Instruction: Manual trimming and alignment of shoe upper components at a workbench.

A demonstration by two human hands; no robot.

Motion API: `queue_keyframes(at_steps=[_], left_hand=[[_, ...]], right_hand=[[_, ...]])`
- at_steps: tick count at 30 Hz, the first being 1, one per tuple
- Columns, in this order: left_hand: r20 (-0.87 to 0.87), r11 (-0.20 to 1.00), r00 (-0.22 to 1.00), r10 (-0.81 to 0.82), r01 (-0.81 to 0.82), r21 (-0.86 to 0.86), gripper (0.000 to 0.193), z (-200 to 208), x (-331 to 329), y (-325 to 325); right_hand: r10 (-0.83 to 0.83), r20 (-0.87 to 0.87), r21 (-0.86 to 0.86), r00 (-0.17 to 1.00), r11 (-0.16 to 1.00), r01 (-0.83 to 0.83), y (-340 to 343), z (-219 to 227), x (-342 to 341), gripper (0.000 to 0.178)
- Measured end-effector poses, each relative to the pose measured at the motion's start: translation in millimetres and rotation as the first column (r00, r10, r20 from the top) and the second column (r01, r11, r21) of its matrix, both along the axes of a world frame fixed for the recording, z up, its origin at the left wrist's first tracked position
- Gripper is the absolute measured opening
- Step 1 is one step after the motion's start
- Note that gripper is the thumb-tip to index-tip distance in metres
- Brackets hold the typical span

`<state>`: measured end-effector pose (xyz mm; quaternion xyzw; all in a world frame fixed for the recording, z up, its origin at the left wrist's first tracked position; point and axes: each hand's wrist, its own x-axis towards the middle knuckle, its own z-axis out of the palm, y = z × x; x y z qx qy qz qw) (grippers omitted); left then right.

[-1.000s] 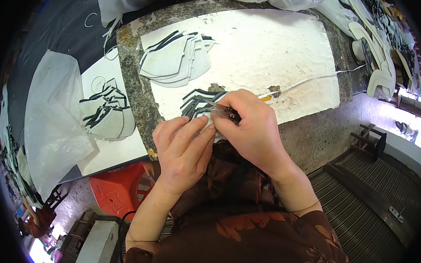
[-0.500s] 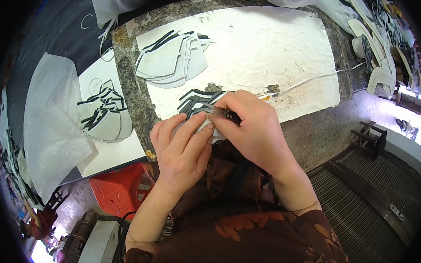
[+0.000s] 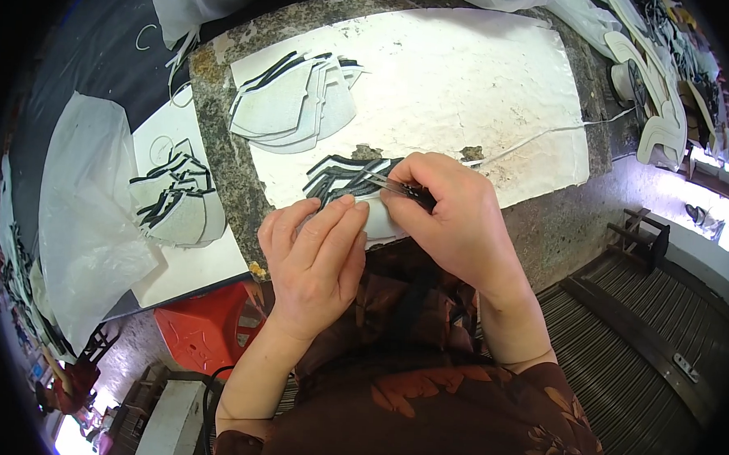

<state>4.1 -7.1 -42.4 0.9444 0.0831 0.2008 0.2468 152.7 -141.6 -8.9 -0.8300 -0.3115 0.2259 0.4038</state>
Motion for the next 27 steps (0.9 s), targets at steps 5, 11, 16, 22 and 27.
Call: queue_keyframes(at_steps=[5, 11, 16, 22, 27], left_hand=[[-0.020, 1.000, 1.000, -0.012, 0.012, 0.015, 0.037, 4, 1, 0], [-0.053, 1.000, 0.998, -0.020, 0.021, 0.020, 0.036, 9, 4, 0], [-0.080, 0.999, 0.997, -0.019, 0.022, 0.029, 0.038, 15, 6, -1], [-0.111, 0.998, 0.994, -0.020, 0.026, 0.051, 0.040, 16, 8, -1], [-0.122, 0.998, 0.992, -0.022, 0.029, 0.056, 0.045, 17, 9, -3]], right_hand=[[0.003, 0.039, -0.011, 0.999, 1.000, -0.002, 1, -1, 0, 0.012], [0.006, 0.040, -0.023, 0.999, 1.000, -0.005, -1, -1, 1, 0.012], [-0.016, 0.042, -0.013, 0.999, 1.000, 0.016, -5, 2, 8, 0.010], [-0.004, 0.049, -0.013, 0.999, 1.000, 0.005, -7, -1, 14, 0.011], [-0.015, 0.040, -0.030, 0.999, 0.999, 0.016, -8, 1, 18, 0.012]])
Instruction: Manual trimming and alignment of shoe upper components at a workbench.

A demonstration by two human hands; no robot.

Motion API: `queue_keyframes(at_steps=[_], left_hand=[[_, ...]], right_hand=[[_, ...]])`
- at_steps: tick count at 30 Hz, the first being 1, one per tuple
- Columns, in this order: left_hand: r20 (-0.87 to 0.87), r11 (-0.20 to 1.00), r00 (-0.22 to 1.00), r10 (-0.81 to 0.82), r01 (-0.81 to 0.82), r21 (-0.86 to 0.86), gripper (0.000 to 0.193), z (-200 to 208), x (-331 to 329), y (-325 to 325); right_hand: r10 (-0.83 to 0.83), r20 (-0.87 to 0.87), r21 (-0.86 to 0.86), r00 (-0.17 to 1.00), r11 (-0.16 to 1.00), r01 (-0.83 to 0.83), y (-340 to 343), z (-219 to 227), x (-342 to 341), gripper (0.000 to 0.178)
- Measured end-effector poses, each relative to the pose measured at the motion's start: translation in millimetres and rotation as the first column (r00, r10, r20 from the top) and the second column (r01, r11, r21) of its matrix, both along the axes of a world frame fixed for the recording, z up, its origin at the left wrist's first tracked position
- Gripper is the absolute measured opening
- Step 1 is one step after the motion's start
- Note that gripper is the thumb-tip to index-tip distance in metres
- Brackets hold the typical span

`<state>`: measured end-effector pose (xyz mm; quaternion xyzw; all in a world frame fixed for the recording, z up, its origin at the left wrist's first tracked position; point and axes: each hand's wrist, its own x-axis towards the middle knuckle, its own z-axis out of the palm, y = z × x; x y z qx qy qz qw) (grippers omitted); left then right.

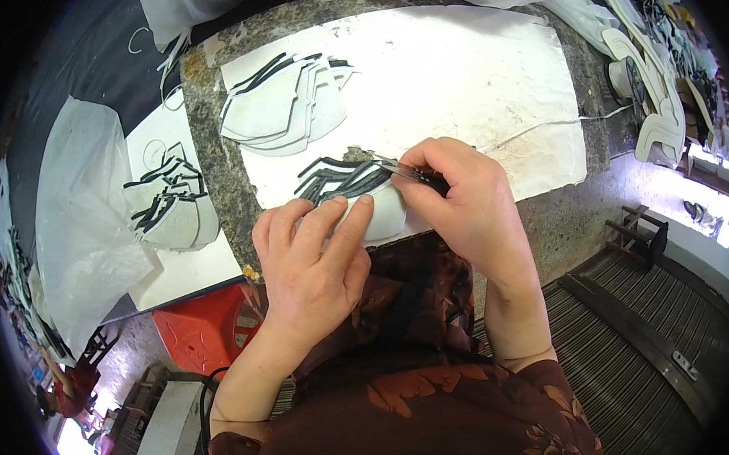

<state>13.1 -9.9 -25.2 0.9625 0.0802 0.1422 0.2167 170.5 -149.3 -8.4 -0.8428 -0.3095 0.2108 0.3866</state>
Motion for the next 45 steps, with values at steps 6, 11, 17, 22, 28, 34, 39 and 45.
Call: queue_keyframes(at_steps=[6, 11, 17, 22, 28, 34, 39, 45], left_hand=[[-0.033, 1.000, 0.999, -0.005, 0.005, 0.011, 0.052, 4, 6, -2], [-0.085, 1.000, 0.996, -0.005, 0.007, 0.024, 0.055, 10, 11, -4], [-0.118, 0.999, 0.993, -0.008, 0.014, 0.050, 0.058, 11, 15, -6], [-0.184, 0.998, 0.983, -0.004, 0.014, 0.053, 0.053, 16, 19, -8], [-0.197, 0.999, 0.980, 0.000, 0.009, 0.049, 0.057, 15, 19, -9], [-0.166, 0.999, 0.986, 0.002, 0.006, 0.046, 0.060, 9, 16, -10], [-0.138, 0.999, 0.990, 0.006, 0.000, 0.049, 0.061, 6, 16, -12], [-0.094, 0.999, 0.995, 0.043, -0.044, -0.010, 0.062, -4, 6, -11]], right_hand=[[-0.021, -0.012, 0.006, 1.000, 1.000, 0.021, -3, 0, 7, 0.014], [-0.067, -0.046, -0.009, 0.997, 0.998, 0.066, -5, 3, 13, 0.014], [-0.083, -0.072, 0.004, 0.994, 0.997, 0.083, -6, -2, 15, 0.016], [-0.077, -0.058, -0.004, 0.995, 0.997, 0.077, -7, -8, 16, 0.017], [-0.098, -0.107, -0.027, 0.989, 0.995, 0.095, -7, -10, 15, 0.018], [-0.115, -0.102, -0.068, 0.988, 0.992, 0.108, -6, -15, 11, 0.019], [-0.124, -0.050, -0.094, 0.991, 0.988, 0.119, -4, -19, 5, 0.019], [-0.149, -0.435, 0.019, 0.888, 0.984, 0.175, -15, -11, 22, 0.023]])
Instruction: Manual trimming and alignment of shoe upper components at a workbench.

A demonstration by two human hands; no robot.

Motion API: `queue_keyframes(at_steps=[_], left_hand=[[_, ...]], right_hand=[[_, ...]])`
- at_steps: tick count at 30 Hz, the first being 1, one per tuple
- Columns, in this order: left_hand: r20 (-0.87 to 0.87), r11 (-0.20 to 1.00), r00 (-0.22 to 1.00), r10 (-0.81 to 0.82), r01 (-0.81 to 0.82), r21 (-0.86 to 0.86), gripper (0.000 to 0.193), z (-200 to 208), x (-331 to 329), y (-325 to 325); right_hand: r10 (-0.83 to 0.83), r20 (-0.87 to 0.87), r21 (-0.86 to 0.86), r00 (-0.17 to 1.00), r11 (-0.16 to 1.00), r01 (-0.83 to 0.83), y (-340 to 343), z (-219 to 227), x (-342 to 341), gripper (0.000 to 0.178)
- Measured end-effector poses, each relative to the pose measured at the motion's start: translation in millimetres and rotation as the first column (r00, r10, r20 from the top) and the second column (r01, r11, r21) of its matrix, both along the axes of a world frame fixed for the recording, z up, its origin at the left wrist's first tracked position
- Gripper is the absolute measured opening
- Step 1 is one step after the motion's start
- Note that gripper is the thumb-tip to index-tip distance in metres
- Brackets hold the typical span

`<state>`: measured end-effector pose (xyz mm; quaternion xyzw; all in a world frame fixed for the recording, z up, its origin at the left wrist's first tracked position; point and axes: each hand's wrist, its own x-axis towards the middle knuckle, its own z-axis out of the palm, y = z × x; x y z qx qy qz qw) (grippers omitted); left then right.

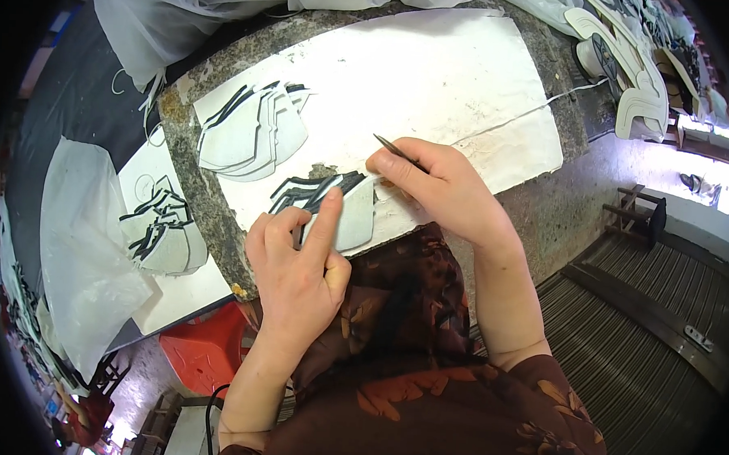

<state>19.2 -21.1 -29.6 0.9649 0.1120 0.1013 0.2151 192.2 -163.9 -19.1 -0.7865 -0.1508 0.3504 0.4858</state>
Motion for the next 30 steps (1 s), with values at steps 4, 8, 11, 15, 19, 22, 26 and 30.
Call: queue_keyframes(at_steps=[4, 8, 11, 15, 19, 22, 26, 30], left_hand=[[0.019, 0.995, 0.999, 0.045, -0.043, -0.092, 0.061, -1, -4, 1], [0.001, 0.982, 0.998, 0.057, -0.056, -0.178, 0.057, 23, 3, 11], [0.005, 0.947, 1.000, 0.022, -0.019, -0.321, 0.052, 44, 16, 19], [-0.012, 0.927, 0.999, -0.047, 0.039, -0.372, 0.032, 46, 35, 22], [-0.183, 0.798, 0.981, -0.062, -0.061, -0.599, 0.019, 55, 40, 23], [-0.210, 0.741, 0.976, -0.055, -0.101, -0.664, 0.019, 53, 39, 24], [-0.290, 0.692, 0.956, -0.044, -0.181, -0.699, 0.018, 54, 38, 24], [-0.270, 0.633, 0.962, -0.033, -0.189, -0.751, 0.018, 55, 38, 25]], right_hand=[[0.046, -0.208, 0.090, 0.977, 0.996, -0.027, -3, 6, 1, 0.015], [0.031, -0.281, 0.120, 0.959, 0.993, 0.003, -3, 16, 0, 0.009], [0.063, -0.335, 0.176, 0.940, 0.984, -0.003, -6, 25, -1, 0.009], [0.118, -0.337, 0.246, 0.934, 0.969, -0.034, -6, 30, -4, 0.010], [0.150, -0.233, 0.242, 0.961, 0.966, -0.092, -11, 36, -4, 0.013], [0.157, -0.176, 0.207, 0.972, 0.971, -0.119, -12, 36, -5, 0.014], [0.178, -0.128, 0.206, 0.976, 0.967, -0.150, -12, 38, -7, 0.014], [0.169, -0.130, 0.192, 0.977, 0.971, -0.142, -11, 37, -5, 0.015]])
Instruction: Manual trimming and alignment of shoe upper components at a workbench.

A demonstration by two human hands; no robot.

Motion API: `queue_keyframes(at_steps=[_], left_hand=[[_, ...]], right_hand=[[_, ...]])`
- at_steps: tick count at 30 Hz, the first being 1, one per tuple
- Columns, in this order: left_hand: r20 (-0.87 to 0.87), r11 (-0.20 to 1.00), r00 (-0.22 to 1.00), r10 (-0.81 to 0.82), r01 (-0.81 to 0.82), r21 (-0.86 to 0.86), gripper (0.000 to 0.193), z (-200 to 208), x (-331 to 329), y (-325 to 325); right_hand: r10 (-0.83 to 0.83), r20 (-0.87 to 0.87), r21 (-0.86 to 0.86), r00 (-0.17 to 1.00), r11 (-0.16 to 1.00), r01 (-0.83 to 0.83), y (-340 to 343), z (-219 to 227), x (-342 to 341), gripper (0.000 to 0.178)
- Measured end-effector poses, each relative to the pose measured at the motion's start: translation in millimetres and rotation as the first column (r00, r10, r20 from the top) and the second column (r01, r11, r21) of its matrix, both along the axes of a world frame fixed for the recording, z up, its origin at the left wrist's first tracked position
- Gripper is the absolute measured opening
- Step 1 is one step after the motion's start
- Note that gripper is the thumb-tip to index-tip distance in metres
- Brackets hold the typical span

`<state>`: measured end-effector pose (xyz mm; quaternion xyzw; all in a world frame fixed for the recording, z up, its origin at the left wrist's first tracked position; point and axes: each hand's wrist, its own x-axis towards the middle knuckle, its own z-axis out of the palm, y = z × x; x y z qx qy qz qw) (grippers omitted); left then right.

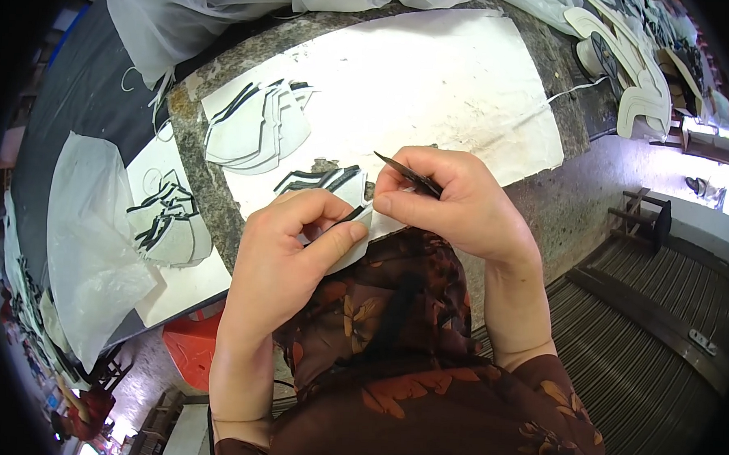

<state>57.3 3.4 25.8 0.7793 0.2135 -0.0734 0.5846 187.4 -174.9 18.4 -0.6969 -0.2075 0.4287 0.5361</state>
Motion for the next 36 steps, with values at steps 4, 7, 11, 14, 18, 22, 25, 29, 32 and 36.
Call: queue_keyframes(at_steps=[4, 7, 11, 14, 18, 22, 25, 29, 32, 36], left_hand=[[-0.048, 0.999, 0.999, -0.008, 0.006, -0.048, 0.017, 3, 0, 1], [-0.022, 0.998, 0.999, -0.031, 0.030, -0.048, 0.018, 0, -3, 2], [-0.018, 0.997, 0.999, -0.044, 0.042, -0.070, 0.018, -2, -4, 5], [-0.020, 0.985, 0.999, -0.028, 0.024, -0.168, 0.017, -2, -5, 6], [0.014, 0.979, 1.000, -0.009, 0.011, -0.203, 0.016, -3, -5, 7], [0.032, 0.972, 0.999, 0.007, 0.000, -0.236, 0.017, -6, -8, 8], [-0.053, 0.960, 0.999, -0.012, -0.004, -0.280, 0.021, -4, -7, 10], [-0.094, 0.939, 0.995, -0.040, 0.005, -0.345, 0.024, -6, -8, 10], [-0.097, 0.929, 0.995, -0.035, -0.003, -0.371, 0.025, -5, -10, 11], [-0.038, 0.934, 0.998, -0.055, 0.038, -0.354, 0.026, -11, -11, 14]], right_hand=[[-0.026, 0.001, 0.030, 1.000, 0.999, 0.026, 0, -4, -3, 0.016], [-0.021, 0.004, 0.035, 1.000, 0.999, 0.021, 0, -6, -4, 0.016], [-0.015, 0.010, 0.016, 1.000, 1.000, 0.014, 1, -6, -4, 0.018], [-0.025, -0.035, 0.005, 0.999, 1.000, 0.025, 1, -7, -4, 0.017], [-0.043, -0.090, 0.092, 0.995, 0.994, 0.052, 2, -12, -6, 0.016], [-0.018, -0.160, 0.075, 0.987, 0.997, 0.030, 6, -9, -6, 0.016], [-0.034, -0.176, 0.064, 0.984, 0.997, 0.046, 6, -5, -7, 0.016], [-0.011, -0.055, 0.044, 0.998, 0.999, 0.014, 5, -4, -6, 0.018], [0.036, -0.099, 0.046, 0.994, 0.998, -0.032, 3, -4, -4, 0.011], [0.008, -0.075, 0.103, 0.997, 0.995, 0.000, 3, -11, -7, 0.019]])
